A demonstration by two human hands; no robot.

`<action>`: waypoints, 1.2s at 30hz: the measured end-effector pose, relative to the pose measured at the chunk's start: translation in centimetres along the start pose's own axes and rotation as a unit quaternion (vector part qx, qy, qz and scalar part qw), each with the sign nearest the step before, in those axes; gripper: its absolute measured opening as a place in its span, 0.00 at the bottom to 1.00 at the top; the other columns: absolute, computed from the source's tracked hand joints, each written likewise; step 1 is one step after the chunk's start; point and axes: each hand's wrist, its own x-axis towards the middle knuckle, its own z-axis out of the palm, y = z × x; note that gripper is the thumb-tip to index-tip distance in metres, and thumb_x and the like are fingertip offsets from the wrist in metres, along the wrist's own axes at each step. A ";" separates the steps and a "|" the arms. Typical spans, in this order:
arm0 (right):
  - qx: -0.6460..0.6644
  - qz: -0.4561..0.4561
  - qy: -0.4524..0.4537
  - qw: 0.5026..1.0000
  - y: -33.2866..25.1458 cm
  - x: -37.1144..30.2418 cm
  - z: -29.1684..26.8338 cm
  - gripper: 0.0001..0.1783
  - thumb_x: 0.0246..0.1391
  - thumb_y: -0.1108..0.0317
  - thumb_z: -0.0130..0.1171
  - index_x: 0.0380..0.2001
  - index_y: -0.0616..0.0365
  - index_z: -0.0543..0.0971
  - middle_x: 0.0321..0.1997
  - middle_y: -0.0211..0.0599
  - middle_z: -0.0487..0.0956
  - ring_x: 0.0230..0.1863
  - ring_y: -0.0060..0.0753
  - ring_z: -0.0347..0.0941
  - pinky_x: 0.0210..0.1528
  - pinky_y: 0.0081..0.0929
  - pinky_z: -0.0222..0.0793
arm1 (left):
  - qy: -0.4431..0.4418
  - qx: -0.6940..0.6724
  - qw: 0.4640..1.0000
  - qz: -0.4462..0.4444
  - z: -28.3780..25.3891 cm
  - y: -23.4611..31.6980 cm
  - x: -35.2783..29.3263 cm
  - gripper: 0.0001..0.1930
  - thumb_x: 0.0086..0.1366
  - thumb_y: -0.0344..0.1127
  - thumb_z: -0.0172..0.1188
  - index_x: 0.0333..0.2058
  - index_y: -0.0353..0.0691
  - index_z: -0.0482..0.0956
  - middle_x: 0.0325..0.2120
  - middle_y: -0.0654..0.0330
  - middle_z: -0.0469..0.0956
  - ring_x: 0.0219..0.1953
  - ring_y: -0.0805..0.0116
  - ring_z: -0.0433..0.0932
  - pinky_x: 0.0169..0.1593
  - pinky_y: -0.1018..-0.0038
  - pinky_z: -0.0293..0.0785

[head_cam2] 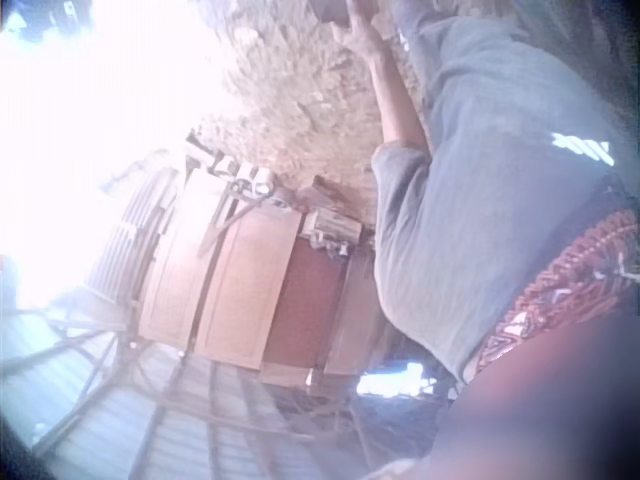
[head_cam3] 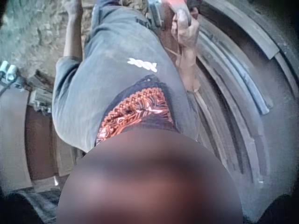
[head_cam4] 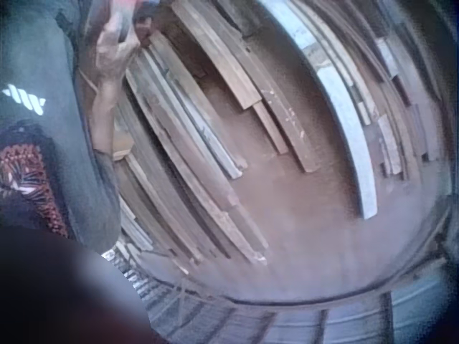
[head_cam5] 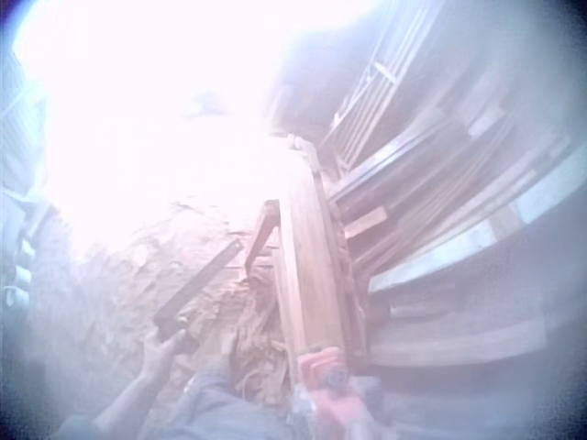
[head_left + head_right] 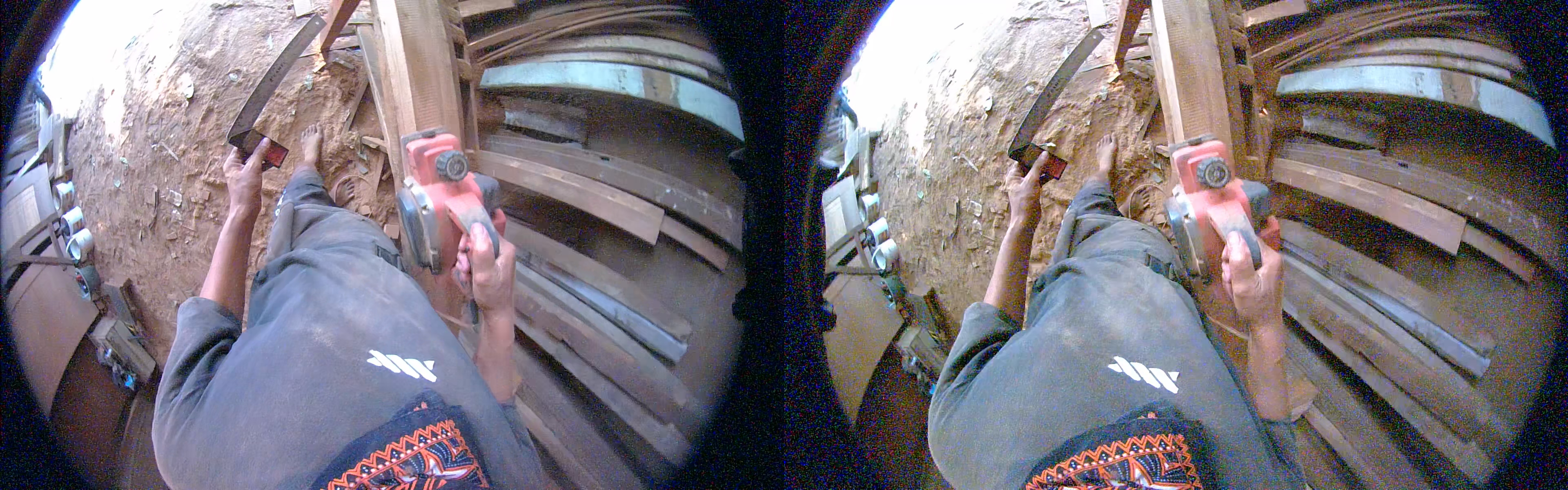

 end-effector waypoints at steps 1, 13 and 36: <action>0.000 -0.007 0.004 1.000 -1.0 1.2 0.4 0.23 0.68 0.48 0.53 0.26 0.55 0.73 0.18 0.24 0.69 0.17 0.15 0.63 0.18 0.19 0.58 | -0.003 -0.008 1.000 0.016 -0.2 0.1 0.0 0.10 0.66 0.36 0.69 0.43 0.39 0.82 0.35 0.64 0.84 0.34 0.75 0.81 0.41 0.72 0.81; -0.069 -0.195 -0.048 0.977 -18.3 23.5 8.2 0.22 0.70 0.48 0.45 0.38 0.53 0.81 0.16 0.27 0.70 0.13 0.22 0.66 0.17 0.26 0.61 | 0.068 -0.011 0.998 0.005 -3.5 0.5 0.3 0.09 0.66 0.35 0.69 0.42 0.40 0.83 0.35 0.67 0.83 0.36 0.78 0.79 0.42 0.75 0.77; 0.071 0.028 0.117 0.990 10.0 -12.4 -4.3 0.25 0.69 0.48 0.54 0.36 0.63 0.81 0.20 0.22 0.71 0.19 0.14 0.65 0.19 0.18 0.59 | -0.240 0.173 0.912 0.285 12.8 2.1 -6.1 0.07 0.65 0.26 0.64 0.41 0.37 0.84 0.35 0.61 0.86 0.36 0.74 0.82 0.42 0.73 0.78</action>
